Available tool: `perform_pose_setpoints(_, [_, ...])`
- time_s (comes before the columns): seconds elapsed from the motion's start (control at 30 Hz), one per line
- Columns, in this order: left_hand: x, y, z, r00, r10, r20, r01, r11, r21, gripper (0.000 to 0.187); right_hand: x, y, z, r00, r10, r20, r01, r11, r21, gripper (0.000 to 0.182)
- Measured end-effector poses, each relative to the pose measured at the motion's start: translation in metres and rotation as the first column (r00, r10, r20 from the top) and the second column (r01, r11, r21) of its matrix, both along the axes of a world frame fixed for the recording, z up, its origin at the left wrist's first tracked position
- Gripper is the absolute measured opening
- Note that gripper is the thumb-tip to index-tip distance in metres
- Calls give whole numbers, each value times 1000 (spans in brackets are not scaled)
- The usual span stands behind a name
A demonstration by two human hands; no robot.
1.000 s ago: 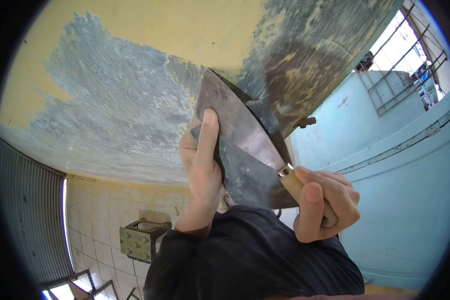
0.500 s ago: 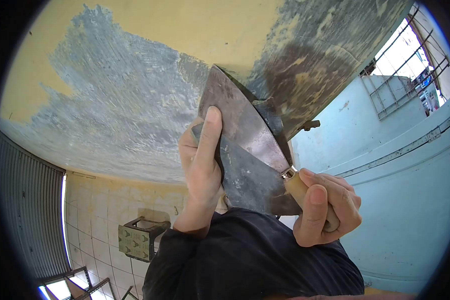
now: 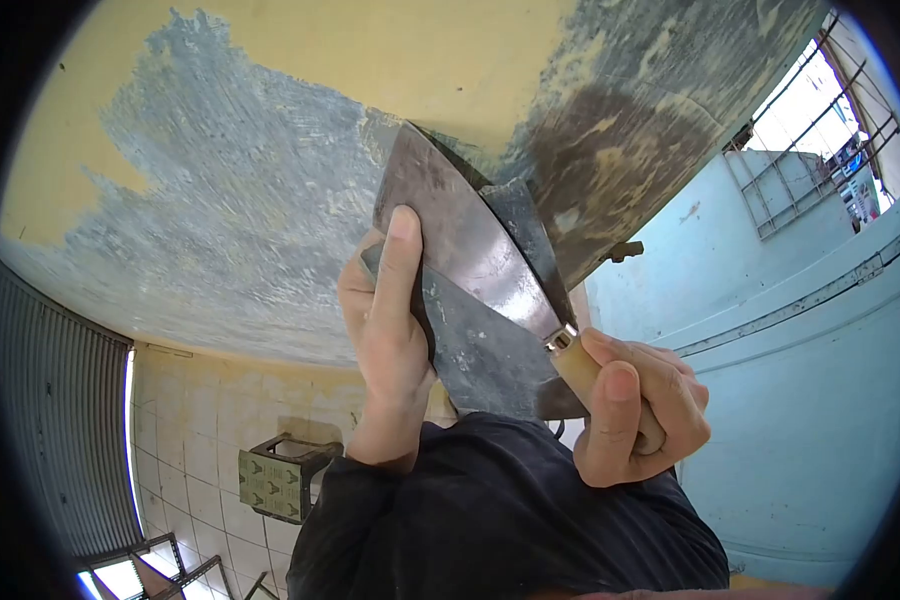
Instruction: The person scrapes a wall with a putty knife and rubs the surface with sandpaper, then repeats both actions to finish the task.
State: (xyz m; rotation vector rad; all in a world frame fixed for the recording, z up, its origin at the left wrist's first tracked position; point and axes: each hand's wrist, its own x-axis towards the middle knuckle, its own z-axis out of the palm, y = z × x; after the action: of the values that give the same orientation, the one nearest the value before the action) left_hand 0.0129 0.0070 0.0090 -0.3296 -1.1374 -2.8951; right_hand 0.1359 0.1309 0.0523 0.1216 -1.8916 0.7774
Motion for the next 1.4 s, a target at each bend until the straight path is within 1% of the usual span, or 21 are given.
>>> perform_pose_setpoints(0.07, [8, 3, 3, 1000, 0, 1, 0, 1000, 13, 26, -1, 3, 1, 1000, -5, -7, 5, 999, 49, 21])
perform_pose_setpoints(0.13, [11, 5, 4, 1000, 12, 11, -11, 993, -117, 27, 1, 6, -2, 1000, 20, 1, -20, 1000, 21, 20])
perform_pose_setpoints(0.2, [7, 1, 1, 1000, -3, 8, 3, 997, -83, 26, 3, 6, -4, 999, 28, 32, -27, 1000, -16, 19])
perform_pose_setpoints(0.3, [3, -1, -1, 997, -62, -46, 61, 998, -9, 25, -1, 6, -3, 998, 47, -29, -46, 999, 29, 16])
perform_pose_setpoints(0.33, [8, 3, 3, 997, -63, -50, 63, 998, -9, 25, 4, 11, -4, 999, 41, 6, -41, 999, 29, 15])
perform_pose_setpoints(0.4, [17, 13, 18, 992, 78, 97, -67, 992, -111, 27, 2, 11, -6, 999, 44, 31, -45, 998, 40, 15])
perform_pose_setpoints(0.43, [15, 13, 15, 995, 80, 58, -73, 990, -117, 28, -2, 7, -8, 998, 36, -45, -39, 998, -58, 16])
perform_pose_setpoints(0.53, [3, 3, 3, 1000, -3, -13, 2, 1000, -23, 26, -6, 3, -5, 995, 51, -89, -62, 990, -129, 19])
perform_pose_setpoints(0.63, [7, 3, 5, 1000, -10, -18, 9, 999, -44, 26, -3, 2, -3, 991, 75, -109, -85, 992, -91, 19])
perform_pose_setpoints(0.67, [9, 5, 5, 1000, -8, -16, 7, 998, -61, 26, 5, 5, -3, 998, 59, -27, -60, 995, -77, 19])
perform_pose_setpoints(0.7, [14, 12, 16, 995, 61, 75, -52, 993, -108, 25, 7, 6, 0, 998, 43, 53, -40, 997, -59, 20])
perform_pose_setpoints(0.83, [2, 4, 8, 999, 21, -29, -22, 1000, -21, 26, -3, -6, 0, 1000, -12, 23, 14, 993, -113, 24])
perform_pose_setpoints(0.9, [3, 3, 1, 1000, -5, -20, 4, 1000, -30, 26, -7, 0, -2, 992, 106, -62, -110, 991, -69, 21])
perform_pose_setpoints(0.93, [3, 2, 2, 1000, -28, -12, 28, 999, -33, 26, -4, 3, -3, 992, 108, -66, -113, 991, -66, 21])
perform_pose_setpoints(0.97, [11, 7, 6, 999, -8, 39, 9, 999, -43, 25, 4, 6, -4, 998, 60, -35, -62, 997, -44, 20])
perform_pose_setpoints(1.07, [14, 14, 11, 998, 43, 52, -39, 997, -71, 26, 2, 5, -8, 999, 10, -47, -13, 998, -68, 21])
perform_pose_setpoints(1.13, [5, 2, 0, 999, 18, 40, -14, 995, -97, 26, -2, -5, -3, 998, -57, 10, 57, 998, -19, 22])
perform_pose_setpoints(1.2, [-3, -2, -3, 999, -37, -13, 37, 999, -35, 25, -1, -5, -1, 999, -34, 3, 34, 999, -30, 22])
perform_pose_setpoints(1.27, [8, 3, 3, 1000, -20, 6, 20, 999, -41, 26, 0, -3, -2, 1000, 0, -15, 0, 1000, -29, 22])
perform_pose_setpoints(1.33, [11, 7, 7, 999, 33, 11, -30, 989, -146, 28, 7, 3, -7, 1000, 16, 6, -15, 994, -108, 22])
perform_pose_setpoints(1.4, [10, 9, 13, 994, 64, 84, -52, 989, -135, 28, 2, -3, -9, 1000, -25, 8, 26, 996, -90, 23])
